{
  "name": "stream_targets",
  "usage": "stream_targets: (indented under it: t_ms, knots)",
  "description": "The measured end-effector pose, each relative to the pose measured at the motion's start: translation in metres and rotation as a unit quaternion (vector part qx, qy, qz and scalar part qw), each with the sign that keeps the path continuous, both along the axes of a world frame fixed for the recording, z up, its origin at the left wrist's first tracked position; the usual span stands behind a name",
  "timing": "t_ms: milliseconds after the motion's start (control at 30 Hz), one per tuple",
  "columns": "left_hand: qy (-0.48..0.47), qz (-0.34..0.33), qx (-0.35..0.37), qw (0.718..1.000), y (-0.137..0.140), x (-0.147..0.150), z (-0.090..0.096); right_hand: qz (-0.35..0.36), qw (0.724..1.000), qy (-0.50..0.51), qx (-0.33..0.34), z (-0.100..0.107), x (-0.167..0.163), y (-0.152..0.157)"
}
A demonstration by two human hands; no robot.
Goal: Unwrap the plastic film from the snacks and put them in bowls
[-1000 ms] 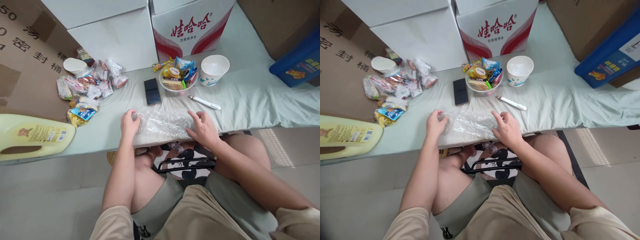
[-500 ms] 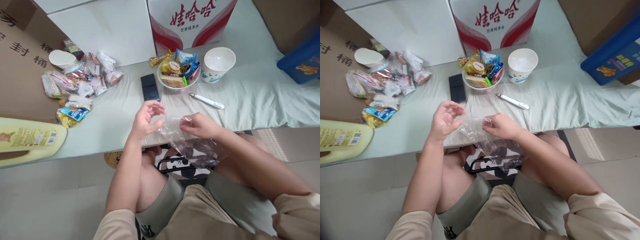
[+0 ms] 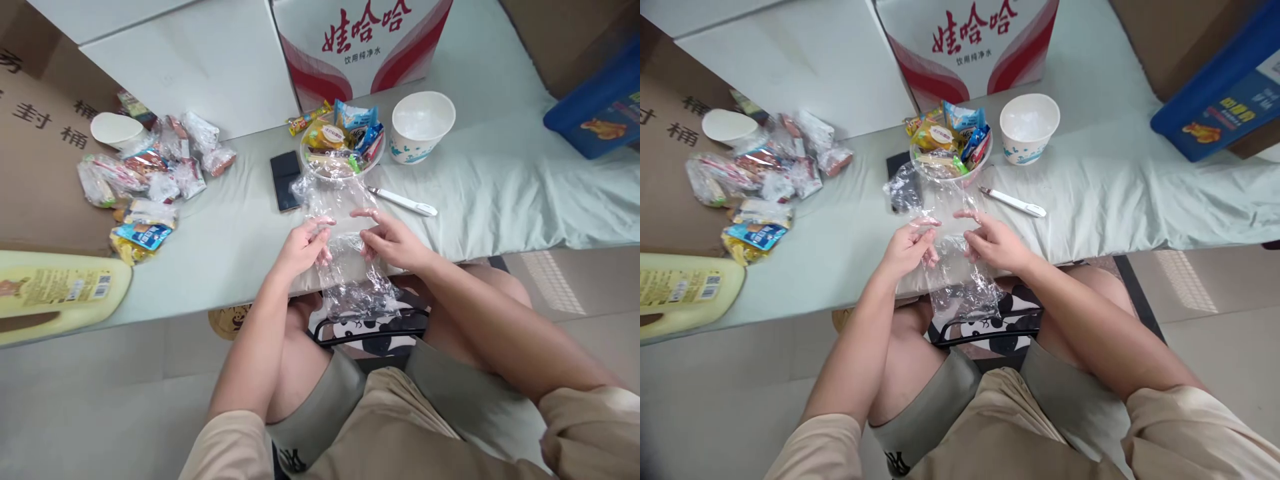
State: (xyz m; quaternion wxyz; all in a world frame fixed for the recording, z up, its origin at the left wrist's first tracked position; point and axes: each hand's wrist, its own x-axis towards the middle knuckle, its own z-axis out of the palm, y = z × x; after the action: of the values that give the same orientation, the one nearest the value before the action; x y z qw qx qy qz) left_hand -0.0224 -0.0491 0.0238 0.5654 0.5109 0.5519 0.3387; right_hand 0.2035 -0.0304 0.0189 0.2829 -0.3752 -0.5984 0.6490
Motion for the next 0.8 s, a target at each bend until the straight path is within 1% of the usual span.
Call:
stream_targets:
  t_ms: [67,133,200,267,333,433,467,500,533,633,700,733,800]
  knots:
    - [-0.049,0.024,0.011,0.998,-0.008,-0.005,0.008,0.012,0.998,0.065,0.012,0.003,0.006,-0.002]
    - [-0.097,0.047,0.019,0.994,-0.013,-0.012,0.014,0.053,0.994,0.095,0.026,0.005,0.011,-0.002]
    - [-0.128,0.031,0.012,0.991,-0.011,-0.018,0.014,0.088,0.993,0.078,0.028,0.003,0.014,0.002]
    - [-0.131,0.004,-0.003,0.991,-0.004,-0.022,0.009,0.088,0.995,0.051,0.021,0.0,0.014,0.007]
    - [-0.085,0.008,0.007,0.996,0.006,-0.022,0.0,0.041,0.998,0.049,-0.001,-0.004,0.012,0.013]
    - [0.021,0.045,0.071,0.996,0.014,-0.018,-0.011,-0.081,0.994,0.064,-0.042,-0.01,0.006,0.019]
    - [0.038,0.052,0.091,0.994,0.014,-0.016,-0.013,-0.117,0.99,0.06,-0.045,-0.011,0.003,0.02]
    - [0.039,0.058,0.103,0.992,0.014,-0.014,-0.014,-0.138,0.988,0.046,-0.041,-0.012,0.001,0.02]
    - [0.027,0.067,0.111,0.991,0.012,-0.013,-0.014,-0.142,0.989,0.025,-0.031,-0.012,-0.001,0.02]
    - [-0.062,0.098,0.127,0.985,0.009,-0.009,-0.012,-0.105,0.994,-0.031,-0.001,-0.009,-0.006,0.016]
    - [-0.109,0.076,0.11,0.985,0.01,-0.007,-0.013,-0.111,0.993,-0.029,0.02,-0.005,-0.009,0.013]
    - [-0.115,0.056,0.094,0.987,0.01,-0.007,-0.014,-0.128,0.991,-0.02,0.03,-0.004,-0.01,0.012]
    - [-0.098,0.028,0.063,0.993,0.011,-0.005,-0.018,-0.153,0.987,0.005,0.039,-0.003,-0.011,0.012]
